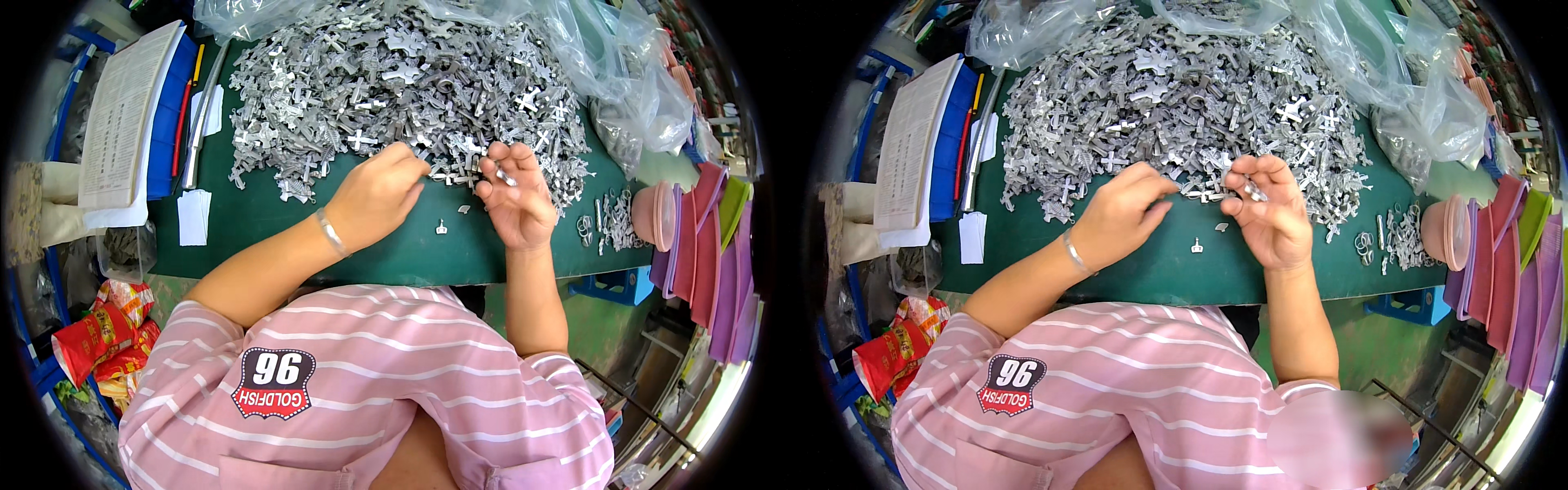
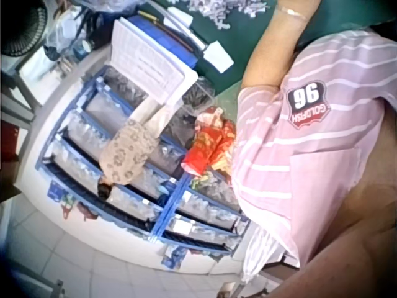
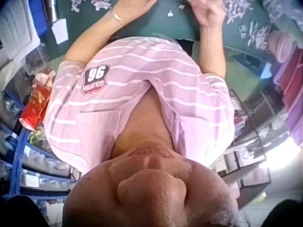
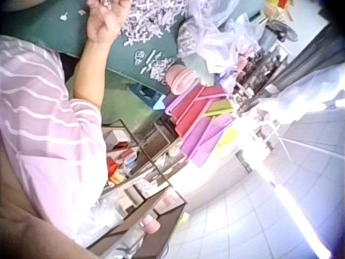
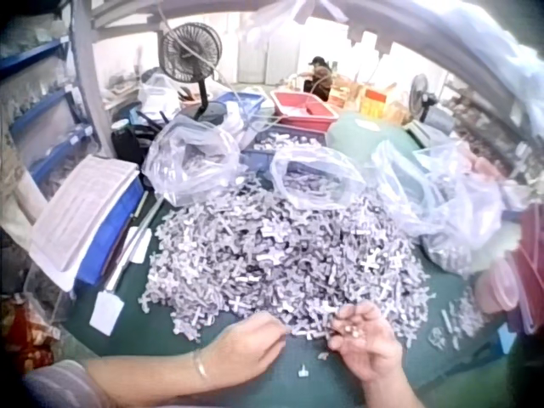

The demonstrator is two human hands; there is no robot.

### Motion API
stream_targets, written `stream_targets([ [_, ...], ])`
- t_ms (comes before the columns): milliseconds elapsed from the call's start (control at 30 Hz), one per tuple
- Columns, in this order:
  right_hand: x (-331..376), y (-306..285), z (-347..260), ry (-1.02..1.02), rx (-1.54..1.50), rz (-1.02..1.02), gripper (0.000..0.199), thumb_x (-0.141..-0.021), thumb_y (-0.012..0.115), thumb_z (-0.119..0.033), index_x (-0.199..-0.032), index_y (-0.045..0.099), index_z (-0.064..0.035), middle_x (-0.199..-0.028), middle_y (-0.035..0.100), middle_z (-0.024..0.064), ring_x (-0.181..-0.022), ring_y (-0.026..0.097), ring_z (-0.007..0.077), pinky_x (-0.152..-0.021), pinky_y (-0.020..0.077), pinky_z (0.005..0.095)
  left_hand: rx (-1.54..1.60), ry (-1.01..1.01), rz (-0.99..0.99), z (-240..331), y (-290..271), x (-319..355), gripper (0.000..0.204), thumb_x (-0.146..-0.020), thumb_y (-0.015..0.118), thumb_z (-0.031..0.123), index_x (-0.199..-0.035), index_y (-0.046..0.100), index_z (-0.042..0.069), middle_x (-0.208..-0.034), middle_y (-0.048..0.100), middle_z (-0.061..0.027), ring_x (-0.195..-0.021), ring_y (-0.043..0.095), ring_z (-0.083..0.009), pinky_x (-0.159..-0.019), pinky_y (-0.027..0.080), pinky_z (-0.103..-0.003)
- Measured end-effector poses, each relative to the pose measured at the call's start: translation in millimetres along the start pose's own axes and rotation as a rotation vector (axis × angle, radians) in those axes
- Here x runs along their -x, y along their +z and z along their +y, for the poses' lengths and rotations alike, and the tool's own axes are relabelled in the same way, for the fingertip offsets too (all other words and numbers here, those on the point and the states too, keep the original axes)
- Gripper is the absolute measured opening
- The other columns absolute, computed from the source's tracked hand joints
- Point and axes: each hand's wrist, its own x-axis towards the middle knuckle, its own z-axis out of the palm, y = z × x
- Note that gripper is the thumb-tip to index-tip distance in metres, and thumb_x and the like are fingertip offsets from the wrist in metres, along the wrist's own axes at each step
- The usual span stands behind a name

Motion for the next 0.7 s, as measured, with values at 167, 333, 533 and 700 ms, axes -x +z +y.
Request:
stream_targets([
  [167, -23, 4, -5, -0.231, 1.386, 0.067, 0.013, -0.077, 0.064, -0.008, -0.089, 0.064, -0.0026, -0.067, 0.055, 0.0049, -0.058, 0.056, 0.0197, -0.051, 0.0445, 0.0283, -0.282, 0.015, -0.122, -9, 17, -10, 0.016, -0.072, 0.069, 0.009, -0.084, 0.059, 0.003, -0.078, 0.052, -0.0104, -0.069, 0.058, -0.029, -0.06, 0.049, -0.037],
  [333, -26, 12, 8, -0.411, 2.062, 0.014, 0.01, -0.075, 0.065, -0.015, -0.079, 0.062, -0.006, -0.079, 0.056, 0.0106, -0.068, 0.06, 0.0318, -0.06, 0.0494, 0.0417, -0.267, -0.018, -0.08, -15, 22, -8, 0.011, -0.073, 0.066, 0.006, -0.082, 0.062, 0.004, -0.076, 0.055, -0.0101, -0.068, 0.059, -0.0281, -0.06, 0.049, -0.036],
  [533, -28, 8, 7, -0.418, 1.878, 0.026, 0.007, -0.075, 0.062, -0.01, -0.076, 0.063, -0.0038, -0.071, 0.056, 0.0093, -0.061, 0.059, 0.0246, -0.056, 0.0489, 0.0345, 0.228, -0.213, -0.024, -2, -1, 0, 0.015, -0.073, 0.067, 0.0, -0.088, 0.065, 0.002, -0.078, 0.059, -0.0065, -0.064, 0.057, -0.0157, -0.059, 0.046, -0.026],
  [700, -11, -12, -7, -0.018, 0.694, -0.075, 0.012, -0.078, 0.058, -0.005, -0.088, 0.062, 0.001, -0.069, 0.058, 0.0073, -0.055, 0.05, 0.0101, -0.045, 0.0386, 0.0223, 0.515, -0.223, 0.038, 8, -15, 12, 0.012, -0.076, 0.064, -0.005, -0.087, 0.065, -0.002, -0.083, 0.06, -0.0064, -0.069, 0.055, -0.0112, -0.059, 0.043, -0.021],
])
